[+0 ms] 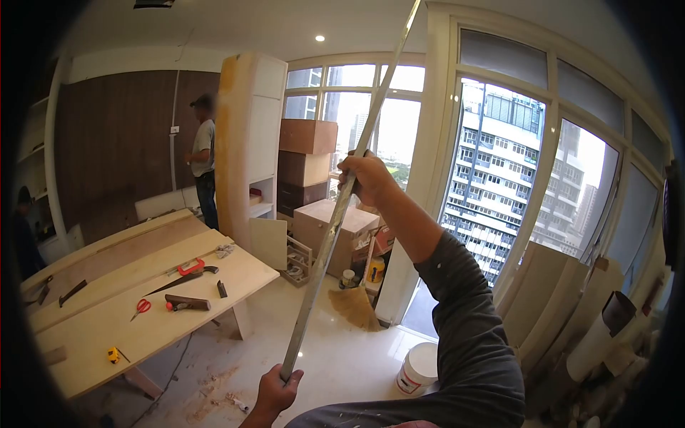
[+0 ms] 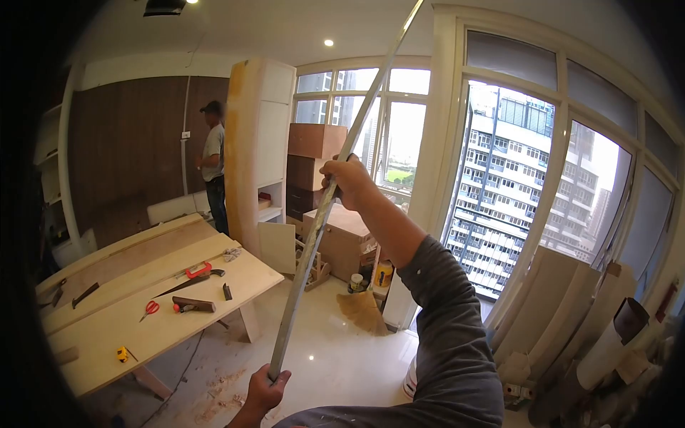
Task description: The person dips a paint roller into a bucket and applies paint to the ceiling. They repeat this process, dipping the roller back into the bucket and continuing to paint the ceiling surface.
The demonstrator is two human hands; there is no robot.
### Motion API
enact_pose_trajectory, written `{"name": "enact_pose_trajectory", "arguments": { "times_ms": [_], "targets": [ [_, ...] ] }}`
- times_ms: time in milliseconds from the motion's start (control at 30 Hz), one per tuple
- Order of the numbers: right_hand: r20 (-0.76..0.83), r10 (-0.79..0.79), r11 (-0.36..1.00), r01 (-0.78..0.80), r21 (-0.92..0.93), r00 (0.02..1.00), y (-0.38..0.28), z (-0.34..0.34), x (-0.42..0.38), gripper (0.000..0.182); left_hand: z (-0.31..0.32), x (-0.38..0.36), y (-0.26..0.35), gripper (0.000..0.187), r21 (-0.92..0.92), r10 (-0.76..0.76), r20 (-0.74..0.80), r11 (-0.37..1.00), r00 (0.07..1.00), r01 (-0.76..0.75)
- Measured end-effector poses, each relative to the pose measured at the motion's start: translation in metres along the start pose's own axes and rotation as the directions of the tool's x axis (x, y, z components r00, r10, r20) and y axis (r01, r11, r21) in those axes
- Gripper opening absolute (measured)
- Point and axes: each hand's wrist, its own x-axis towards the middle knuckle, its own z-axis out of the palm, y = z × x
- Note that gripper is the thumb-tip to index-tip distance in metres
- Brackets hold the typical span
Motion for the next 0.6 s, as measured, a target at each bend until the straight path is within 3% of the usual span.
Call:
{"name": "enact_pose_trajectory", "arguments": {
  "times_ms": [300,600],
  "targets": [
    [-0.016,-0.023,0.999,0.024,0.046,1.000,-0.003,-0.090,0.074,0.019,0.064,0.069,0.047,0.037,-0.014,0.036,0.008,0.999,0.999,-0.036],
    [-0.027,-0.022,1.000,0.022,-0.003,0.999,0.006,-0.085,0.052,0.022,0.075,0.055,0.028,0.036,0.026,0.021,-0.010,0.999,1.000,-0.021]
  ]
}}
